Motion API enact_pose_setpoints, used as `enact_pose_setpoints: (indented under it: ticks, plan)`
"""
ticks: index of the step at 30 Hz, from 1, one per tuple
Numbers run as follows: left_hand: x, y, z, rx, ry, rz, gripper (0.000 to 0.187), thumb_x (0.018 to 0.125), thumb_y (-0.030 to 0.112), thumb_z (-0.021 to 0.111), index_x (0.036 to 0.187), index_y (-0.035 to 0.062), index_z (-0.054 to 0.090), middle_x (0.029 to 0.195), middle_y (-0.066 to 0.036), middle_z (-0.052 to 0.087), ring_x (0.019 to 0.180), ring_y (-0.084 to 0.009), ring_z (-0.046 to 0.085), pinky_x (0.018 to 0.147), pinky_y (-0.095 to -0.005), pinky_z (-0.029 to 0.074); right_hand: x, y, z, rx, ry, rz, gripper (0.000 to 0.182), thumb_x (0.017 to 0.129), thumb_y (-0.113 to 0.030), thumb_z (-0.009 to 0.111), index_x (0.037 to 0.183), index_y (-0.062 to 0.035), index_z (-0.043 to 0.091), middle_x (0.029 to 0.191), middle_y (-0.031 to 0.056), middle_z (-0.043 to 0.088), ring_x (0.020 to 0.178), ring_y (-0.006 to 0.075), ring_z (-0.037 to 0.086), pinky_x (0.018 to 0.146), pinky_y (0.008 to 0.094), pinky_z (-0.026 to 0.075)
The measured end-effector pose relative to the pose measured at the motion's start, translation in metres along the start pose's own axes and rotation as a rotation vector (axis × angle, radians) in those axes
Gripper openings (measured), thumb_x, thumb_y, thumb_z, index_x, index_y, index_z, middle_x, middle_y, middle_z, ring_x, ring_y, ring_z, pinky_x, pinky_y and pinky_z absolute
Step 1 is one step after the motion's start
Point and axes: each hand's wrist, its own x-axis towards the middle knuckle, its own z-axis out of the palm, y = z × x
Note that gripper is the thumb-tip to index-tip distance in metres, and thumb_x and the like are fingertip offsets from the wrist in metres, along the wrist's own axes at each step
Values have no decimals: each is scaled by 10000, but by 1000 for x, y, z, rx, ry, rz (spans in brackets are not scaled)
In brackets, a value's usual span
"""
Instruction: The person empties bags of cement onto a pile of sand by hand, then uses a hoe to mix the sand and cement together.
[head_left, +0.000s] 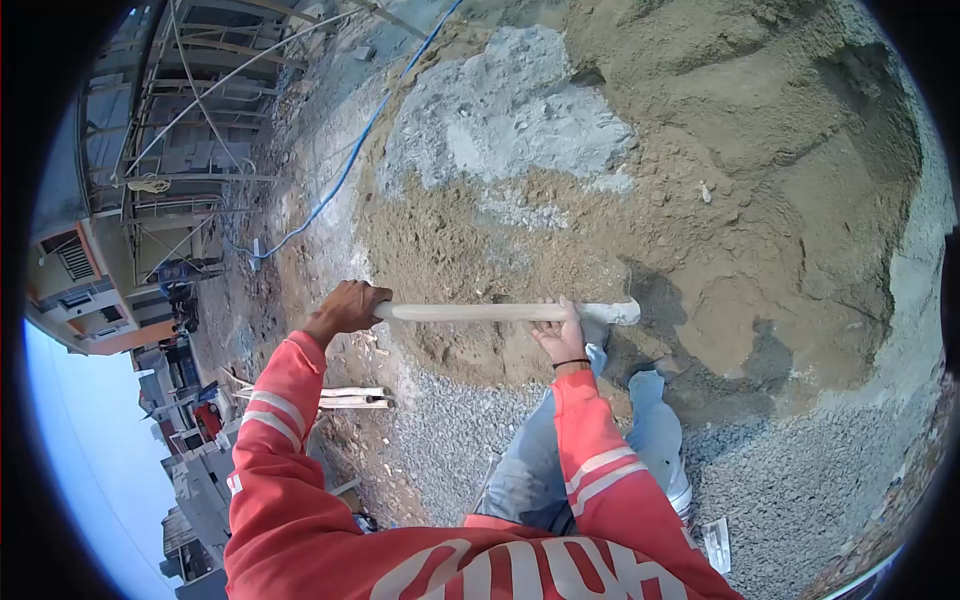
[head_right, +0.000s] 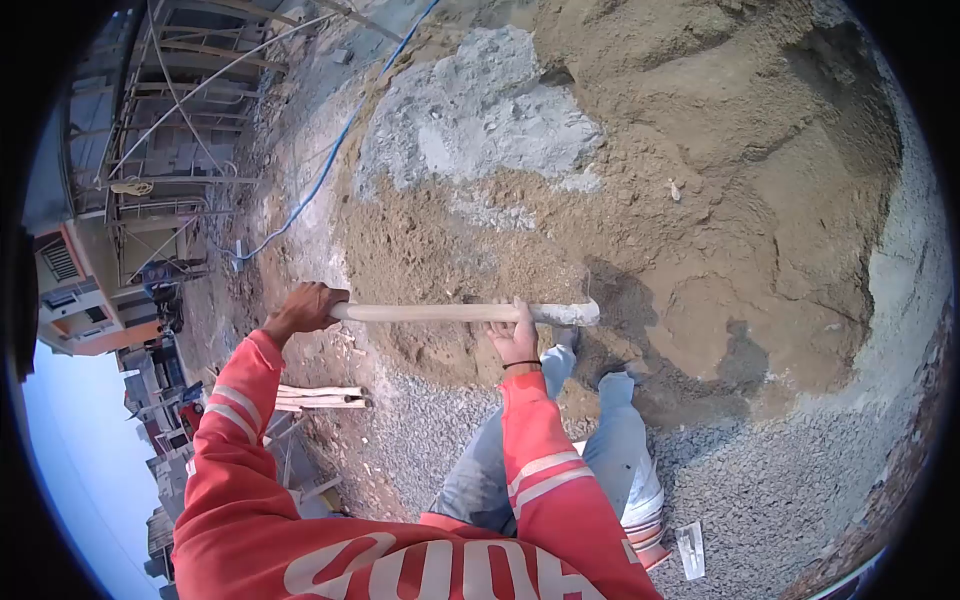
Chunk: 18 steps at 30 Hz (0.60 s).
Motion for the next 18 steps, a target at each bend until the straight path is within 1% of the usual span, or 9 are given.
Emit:
enact_pose_setpoints:
  ticks: [2, 5, 9, 11, 13, 14, 15, 16, 18]
  plan:
    - [-42, -35, -5, -36, -122, -241, 156, 704, 150, 689, 832, 79, 636, 755, -153, 657, 732, -395, 627, 639, -480, 481, 24, 56, 29, -15, 14, 87, 334, 821, -260, 686, 1085, -122, 537, 1129, 23, 592, 1124, 220, 552, 981, 492, 376]
    - [-68, -32, -15, 22, -239, -272, 213, 739, 206, 693, 920, 98, 661, 752, -150, 668, 724, -371, 645, 644, -471, 498, 34, 84, 20, -44, -16, 67, 317, 841, -276, 669, 1108, -158, 546, 1103, 43, 592, 1079, 223, 552, 933, 465, 404]
    - [-37, 51, 32, -214, -289, -42, 337, 716, 287, 768, 982, 103, 672, 802, -164, 681, 746, -385, 653, 667, -471, 520, -23, 8, -40, -207, 60, -58, 294, 856, -291, 652, 1084, -149, 534, 1017, 66, 591, 999, 232, 563, 836, 496, 452]
    - [4, 131, 59, -320, -366, 61, 398, 735, 311, 772, 1012, 62, 633, 785, -178, 666, 727, -420, 637, 629, -509, 510, -49, -62, -88, -231, 323, -298, 226, 850, -262, 639, 978, -93, 562, 883, 75, 596, 813, 245, 607, 749, 480, 501]
    - [45, 215, 127, -514, -214, 244, 428, 769, 364, 749, 994, 24, 617, 761, -201, 646, 697, -436, 623, 592, -504, 502, -114, -151, -116, -120, 467, -594, 258, 840, -193, 646, 998, -36, 516, 826, 127, 583, 775, 307, 652, 616, 407, 563]
    - [72, 270, 149, -589, -79, 408, 429, 790, 375, 725, 1027, 36, 612, 810, -215, 647, 724, -432, 626, 620, -498, 507, -158, -194, -128, -147, 467, -759, 252, 836, -168, 647, 980, -20, 504, 786, 138, 561, 723, 305, 644, 574, 385, 562]
    - [103, 339, 130, -638, -289, 316, 406, 817, 387, 694, 1042, 58, 616, 864, -223, 648, 756, -429, 628, 641, -491, 508, -189, -245, -157, -63, 358, -928, 211, 820, -117, 646, 924, 2, 506, 677, 84, 541, 489, 219, 559, 461, 341, 497]
    - [127, 396, 156, -607, -230, 340, 370, 832, 392, 671, 1025, 79, 625, 867, -221, 648, 761, -427, 626, 655, -487, 507, -225, -302, -186, -16, 265, -1022, 217, 831, -129, 651, 907, 10, 503, 678, 77, 539, 481, 204, 540, 450, 342, 479]
    - [185, 525, 133, -741, -254, 429, 341, 827, 347, 684, 987, 51, 629, 795, -223, 645, 759, -434, 621, 662, -490, 498, -364, -378, -140, -382, 756, -1390, 159, 848, -122, 642, 841, -2, 538, 662, 47, 530, 540, 174, 541, 509, 291, 464]
